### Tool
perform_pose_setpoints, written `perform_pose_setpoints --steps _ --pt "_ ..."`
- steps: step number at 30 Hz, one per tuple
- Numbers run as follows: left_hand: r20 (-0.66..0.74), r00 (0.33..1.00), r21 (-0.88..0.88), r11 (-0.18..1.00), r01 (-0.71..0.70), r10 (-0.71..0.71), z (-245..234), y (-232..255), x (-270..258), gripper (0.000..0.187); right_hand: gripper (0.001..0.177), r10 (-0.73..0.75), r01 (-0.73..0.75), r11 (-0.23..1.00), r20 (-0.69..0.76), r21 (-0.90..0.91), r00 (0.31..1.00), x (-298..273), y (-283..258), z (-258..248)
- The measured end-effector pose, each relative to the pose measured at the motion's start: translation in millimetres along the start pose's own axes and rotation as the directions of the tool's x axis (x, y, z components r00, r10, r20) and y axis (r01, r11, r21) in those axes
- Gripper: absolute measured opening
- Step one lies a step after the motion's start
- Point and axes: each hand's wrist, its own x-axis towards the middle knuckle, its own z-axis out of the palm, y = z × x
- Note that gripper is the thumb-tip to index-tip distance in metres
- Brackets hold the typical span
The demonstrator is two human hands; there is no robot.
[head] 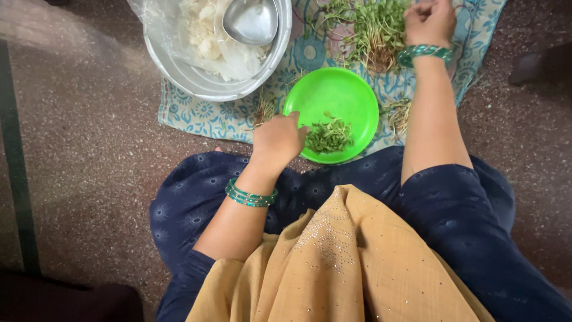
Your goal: The person sits on the floor and picks up bunches of green leafy vegetables, separating the leaves from the stems by hand. The leaves are placed into a green bowl, while the stems are set aside on a cloth.
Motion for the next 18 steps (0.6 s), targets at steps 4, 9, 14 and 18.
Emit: perform_pose_setpoints --steps 4,9,14,18 --pt "0.027 1.0 0.014 1.0 0.002 -0.002 2 0 -3 0.039 0.015 0.148 -0.149 0.928 0.03 0.342 0.989 1 -22 -12" --pt "0.034 0.999 0.002 1.0 0.002 -0.002 5 -2 -2 0.04 0.017 0.347 -0.363 0.636 0.168 0.681 0.923 5 -83 -48" --pt "0.002 0.999 -0.065 0.997 -0.048 0.048 5 -3 3 0.037 0.016 0.348 -0.483 0.166 0.407 0.86 0.845 -6 -143 -68" --pt "-0.312 0.92 -0.277 0.903 -0.328 0.238 -2 -1 4 0.033 0.024 0.142 -0.546 0.169 0.528 0.82 0.837 -31 -201 -66"
